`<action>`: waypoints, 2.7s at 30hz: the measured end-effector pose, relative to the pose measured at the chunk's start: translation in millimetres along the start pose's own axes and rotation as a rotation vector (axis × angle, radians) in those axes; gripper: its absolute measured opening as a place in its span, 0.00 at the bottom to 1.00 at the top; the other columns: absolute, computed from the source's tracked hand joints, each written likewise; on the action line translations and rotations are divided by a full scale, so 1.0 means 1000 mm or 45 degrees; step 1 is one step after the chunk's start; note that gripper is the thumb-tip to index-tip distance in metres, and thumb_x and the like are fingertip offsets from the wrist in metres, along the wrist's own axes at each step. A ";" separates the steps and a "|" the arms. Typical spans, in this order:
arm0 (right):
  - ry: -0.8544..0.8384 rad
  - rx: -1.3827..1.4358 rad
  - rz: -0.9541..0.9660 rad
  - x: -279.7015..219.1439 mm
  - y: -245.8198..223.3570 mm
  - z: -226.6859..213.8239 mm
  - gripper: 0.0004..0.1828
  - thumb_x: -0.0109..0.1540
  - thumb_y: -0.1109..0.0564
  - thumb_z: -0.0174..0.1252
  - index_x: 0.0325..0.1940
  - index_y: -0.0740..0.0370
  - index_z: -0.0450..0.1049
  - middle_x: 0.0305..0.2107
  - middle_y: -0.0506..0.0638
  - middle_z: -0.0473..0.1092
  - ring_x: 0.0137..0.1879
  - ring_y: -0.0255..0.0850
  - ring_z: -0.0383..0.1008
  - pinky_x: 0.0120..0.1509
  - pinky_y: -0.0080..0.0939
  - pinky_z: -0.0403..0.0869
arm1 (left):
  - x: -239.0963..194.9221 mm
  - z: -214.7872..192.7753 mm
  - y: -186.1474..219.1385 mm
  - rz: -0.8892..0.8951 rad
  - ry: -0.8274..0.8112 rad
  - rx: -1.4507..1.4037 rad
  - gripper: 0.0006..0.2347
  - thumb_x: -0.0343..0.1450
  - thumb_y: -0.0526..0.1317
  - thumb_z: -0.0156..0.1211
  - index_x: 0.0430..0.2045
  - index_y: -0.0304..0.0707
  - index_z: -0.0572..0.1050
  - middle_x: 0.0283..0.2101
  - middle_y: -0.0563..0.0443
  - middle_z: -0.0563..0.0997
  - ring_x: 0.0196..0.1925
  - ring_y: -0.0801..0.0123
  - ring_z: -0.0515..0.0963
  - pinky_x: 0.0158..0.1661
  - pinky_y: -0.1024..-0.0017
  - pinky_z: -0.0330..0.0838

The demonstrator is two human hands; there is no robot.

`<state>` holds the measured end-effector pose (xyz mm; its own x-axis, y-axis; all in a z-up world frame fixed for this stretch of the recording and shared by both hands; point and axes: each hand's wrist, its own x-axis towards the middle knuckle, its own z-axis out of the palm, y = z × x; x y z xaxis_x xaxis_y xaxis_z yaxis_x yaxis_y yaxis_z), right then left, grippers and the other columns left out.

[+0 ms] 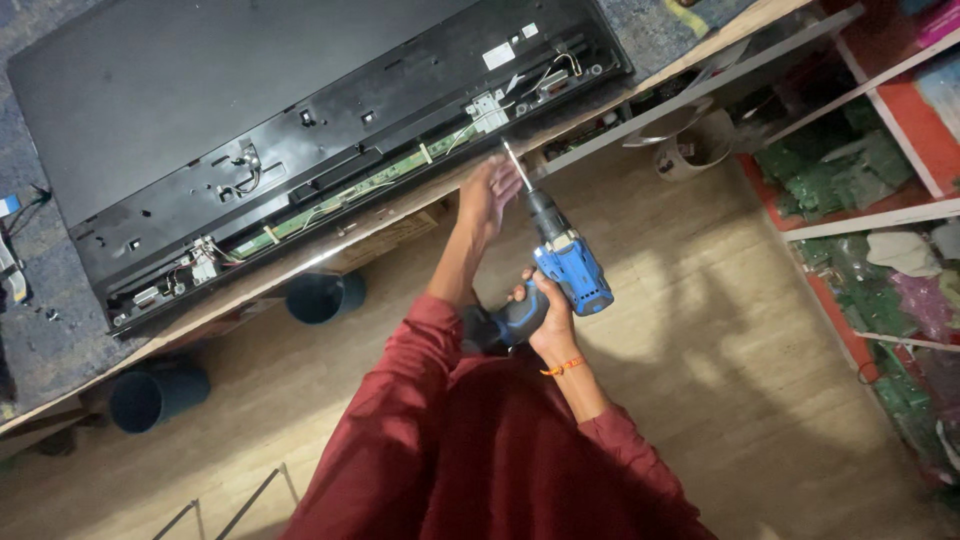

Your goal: The person uses a power drill to remove screws from the back of a television and detaches several internal components, including a circuit board and a metal bracket. The removed parts are placed on the workbench next to the TV.

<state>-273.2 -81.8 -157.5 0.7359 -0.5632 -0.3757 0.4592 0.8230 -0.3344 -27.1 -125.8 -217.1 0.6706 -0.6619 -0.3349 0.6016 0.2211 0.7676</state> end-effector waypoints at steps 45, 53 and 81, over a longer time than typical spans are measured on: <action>-0.988 -2.390 -0.954 -0.136 0.241 0.175 0.39 0.57 0.65 0.62 0.74 0.58 0.64 0.51 0.55 0.75 0.45 0.50 0.76 0.50 0.48 0.74 | -0.283 -0.337 0.219 0.279 0.341 -0.341 0.15 0.76 0.47 0.52 0.39 0.32 0.77 0.32 0.49 0.80 0.29 0.73 0.75 0.30 0.77 0.69; -0.829 -2.582 -1.134 -0.166 0.355 0.192 0.38 0.59 0.66 0.53 0.74 0.50 0.63 0.54 0.56 0.72 0.51 0.54 0.74 0.54 0.51 0.71 | -0.280 -0.388 0.288 0.190 0.132 -0.165 0.06 0.76 0.33 0.55 0.42 0.28 0.73 0.44 0.41 0.85 0.30 0.73 0.75 0.30 0.77 0.68; -0.766 -2.683 -1.096 -0.173 0.371 0.199 0.39 0.57 0.65 0.58 0.74 0.54 0.62 0.45 0.54 0.73 0.42 0.51 0.72 0.46 0.50 0.68 | -0.271 -0.392 0.279 0.150 0.079 -0.257 0.08 0.76 0.35 0.49 0.42 0.28 0.73 0.44 0.37 0.85 0.30 0.70 0.78 0.29 0.76 0.70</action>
<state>-131.5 335.8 -44.2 0.9141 -0.2100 0.3470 -0.0314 -0.8896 -0.4556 129.3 396.7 -126.4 0.7629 -0.5794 -0.2869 0.5878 0.4368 0.6809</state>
